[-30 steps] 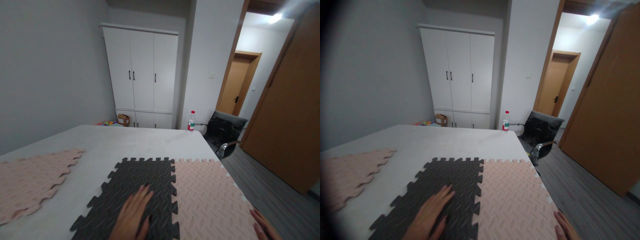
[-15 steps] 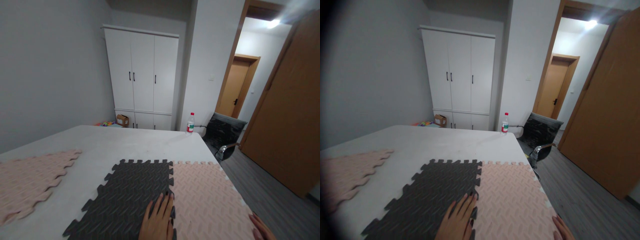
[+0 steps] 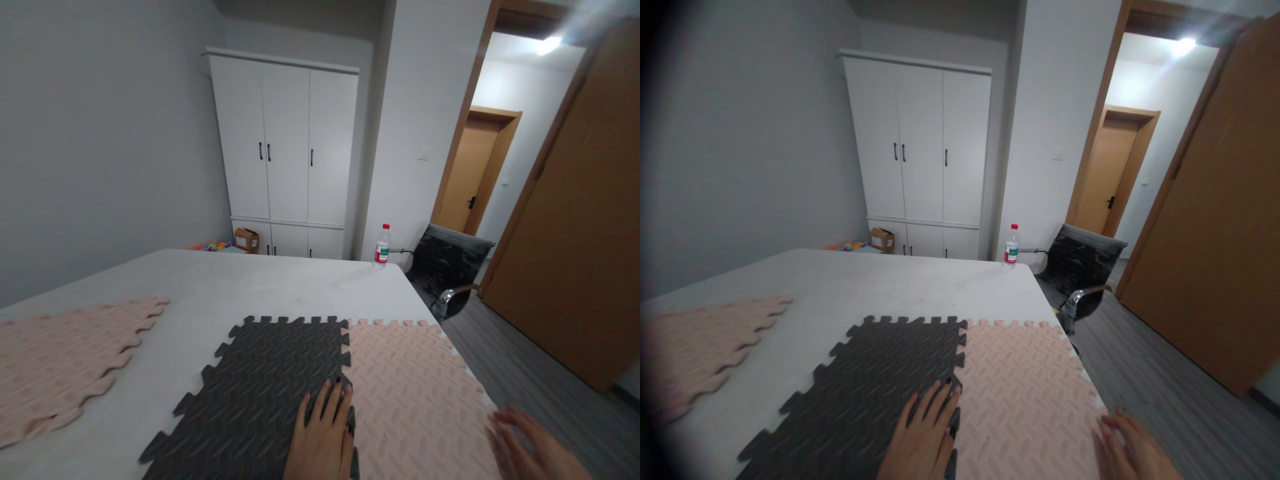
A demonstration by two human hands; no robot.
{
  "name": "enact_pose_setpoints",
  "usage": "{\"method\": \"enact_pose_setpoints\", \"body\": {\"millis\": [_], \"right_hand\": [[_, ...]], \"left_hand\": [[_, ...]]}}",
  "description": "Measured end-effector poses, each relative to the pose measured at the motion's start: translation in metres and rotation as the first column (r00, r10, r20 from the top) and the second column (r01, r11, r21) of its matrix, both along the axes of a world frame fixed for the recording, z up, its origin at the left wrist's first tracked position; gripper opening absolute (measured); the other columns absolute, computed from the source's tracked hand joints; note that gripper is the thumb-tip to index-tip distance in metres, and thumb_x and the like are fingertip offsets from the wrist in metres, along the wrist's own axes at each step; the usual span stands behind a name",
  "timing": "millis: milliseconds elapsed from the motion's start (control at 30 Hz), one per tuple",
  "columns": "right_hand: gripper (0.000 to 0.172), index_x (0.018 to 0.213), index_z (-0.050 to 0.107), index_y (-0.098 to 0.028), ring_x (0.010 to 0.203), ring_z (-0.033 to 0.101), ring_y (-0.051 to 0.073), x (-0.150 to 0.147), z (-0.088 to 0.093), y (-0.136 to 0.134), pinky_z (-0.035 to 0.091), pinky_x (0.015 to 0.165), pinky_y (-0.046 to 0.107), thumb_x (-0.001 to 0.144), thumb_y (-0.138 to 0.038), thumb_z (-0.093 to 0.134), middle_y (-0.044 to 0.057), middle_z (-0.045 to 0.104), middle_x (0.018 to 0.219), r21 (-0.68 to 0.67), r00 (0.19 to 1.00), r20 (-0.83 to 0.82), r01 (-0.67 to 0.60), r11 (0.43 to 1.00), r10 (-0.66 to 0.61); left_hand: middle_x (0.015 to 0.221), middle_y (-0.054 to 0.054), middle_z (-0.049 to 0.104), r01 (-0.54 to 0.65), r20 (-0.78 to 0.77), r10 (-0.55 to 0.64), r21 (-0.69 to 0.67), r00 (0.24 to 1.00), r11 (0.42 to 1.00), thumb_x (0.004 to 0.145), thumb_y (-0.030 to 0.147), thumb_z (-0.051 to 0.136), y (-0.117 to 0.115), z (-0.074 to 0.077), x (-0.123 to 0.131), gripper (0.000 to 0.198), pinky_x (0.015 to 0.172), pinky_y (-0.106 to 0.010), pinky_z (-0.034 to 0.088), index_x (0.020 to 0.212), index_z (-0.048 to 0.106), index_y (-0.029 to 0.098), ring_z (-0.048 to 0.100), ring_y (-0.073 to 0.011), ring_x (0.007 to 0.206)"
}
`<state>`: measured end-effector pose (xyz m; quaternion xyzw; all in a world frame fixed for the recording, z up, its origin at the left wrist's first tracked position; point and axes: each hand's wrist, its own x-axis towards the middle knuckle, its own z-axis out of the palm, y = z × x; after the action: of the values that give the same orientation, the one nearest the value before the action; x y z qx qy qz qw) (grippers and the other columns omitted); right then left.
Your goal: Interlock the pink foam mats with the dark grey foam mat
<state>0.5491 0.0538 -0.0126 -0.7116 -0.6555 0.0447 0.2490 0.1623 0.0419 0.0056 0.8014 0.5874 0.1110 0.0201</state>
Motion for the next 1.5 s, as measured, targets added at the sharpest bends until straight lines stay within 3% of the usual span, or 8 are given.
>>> {"method": "enact_pose_setpoints", "body": {"millis": [100,200,300,400,567,900,1300,1500], "right_hand": [[0.045,0.112,0.059,-0.022,0.112,0.053,0.023,-0.066,0.06,0.033,0.04,0.097,0.04,0.084,-0.049,0.037,0.008,0.056,0.124,0.098,0.992,0.063,-0.117,0.988,0.111],[0.046,0.126,0.048,-0.02,0.126,0.038,0.018,-0.156,0.097,0.073,0.03,0.105,0.035,0.088,-0.04,0.031,0.006,0.043,0.137,0.063,0.877,0.082,-0.478,0.876,0.473],[0.051,0.134,0.038,-0.015,0.131,0.029,0.019,-0.23,0.09,0.111,0.026,0.106,0.038,0.09,-0.038,0.029,0.01,0.033,0.143,-0.068,0.735,0.136,-0.662,0.746,0.665],[0.057,0.14,0.024,-0.015,0.135,0.018,0.021,-0.266,0.058,0.135,0.017,0.108,0.046,0.09,-0.043,0.025,0.01,0.024,0.146,-0.191,0.714,0.163,-0.654,0.732,0.681],[0.062,0.142,0.017,-0.017,0.136,0.013,0.02,-0.271,0.026,0.143,0.01,0.109,0.047,0.09,-0.051,0.015,0.007,0.02,0.148,-0.214,0.731,0.143,-0.635,0.742,0.667],[0.064,0.14,0.024,-0.01,0.135,0.014,0.024,-0.281,0.02,0.132,0.013,0.107,0.049,0.09,-0.05,0.013,0.013,0.025,0.145,-0.157,0.811,0.195,-0.529,0.834,0.552],[0.068,0.14,0.023,-0.01,0.136,0.014,0.024,-0.281,0.015,0.134,0.013,0.107,0.048,0.088,-0.053,0.018,0.011,0.024,0.146,-0.207,0.821,0.185,-0.504,0.839,0.539],[0.068,0.141,0.021,-0.013,0.136,0.01,0.021,-0.28,0.009,0.134,0.008,0.108,0.047,0.087,-0.054,0.018,0.007,0.021,0.147,-0.206,0.822,0.156,-0.515,0.832,0.548]], "left_hand": [[0.142,0.001,0.033,-0.003,0.012,0.003,-0.038,1.0,0.999,0.08,0.017,0.035,-0.001,0.006,0.001,0.058,0.105,-0.052,0.028,0.136,0.028,0.031,0.03,-0.0239,0.131],[0.141,0.001,0.037,-0.042,0.032,0.044,-0.072,0.999,0.997,0.081,0.016,0.032,-0.002,0.012,0.004,0.055,0.105,-0.053,0.028,0.134,0.033,0.031,0.031,-0.0226,0.131],[0.139,0.0,0.041,-0.074,0.051,0.077,-0.072,0.996,0.995,0.08,0.014,0.033,-0.001,0.015,0.006,0.055,0.105,-0.052,0.029,0.133,0.036,0.032,0.034,-0.0222,0.129],[0.139,-0.001,0.04,-0.075,0.069,0.081,-0.079,0.994,0.994,0.08,0.014,0.033,0.0,0.014,0.006,0.055,0.105,-0.052,0.03,0.132,0.037,0.031,0.034,-0.0227,0.129],[0.143,0.001,0.031,-0.043,0.075,0.052,-0.117,0.996,0.992,0.081,0.015,0.03,0.004,0.008,0.003,0.056,0.106,-0.055,0.027,0.134,0.034,0.03,0.029,-0.0228,0.132],[0.14,0.003,0.035,-0.09,0.134,0.1,-0.075,0.986,0.993,0.084,0.028,0.033,0.002,0.004,0.009,0.051,0.106,-0.055,0.027,0.134,0.033,0.027,0.031,-0.0238,0.131],[0.132,-0.004,0.05,-0.195,0.146,0.201,-0.055,0.969,0.979,0.083,0.026,0.036,0.007,0.007,0.025,0.045,0.102,-0.058,0.027,0.126,0.047,0.026,0.039,-0.0262,0.125],[0.136,-0.002,0.045,0.055,0.243,-0.025,-0.118,0.97,0.991,0.081,0.029,0.044,-0.005,0.026,-0.006,0.048,0.108,-0.05,0.023,0.128,0.043,0.03,0.035,-0.0244,0.128]]}}
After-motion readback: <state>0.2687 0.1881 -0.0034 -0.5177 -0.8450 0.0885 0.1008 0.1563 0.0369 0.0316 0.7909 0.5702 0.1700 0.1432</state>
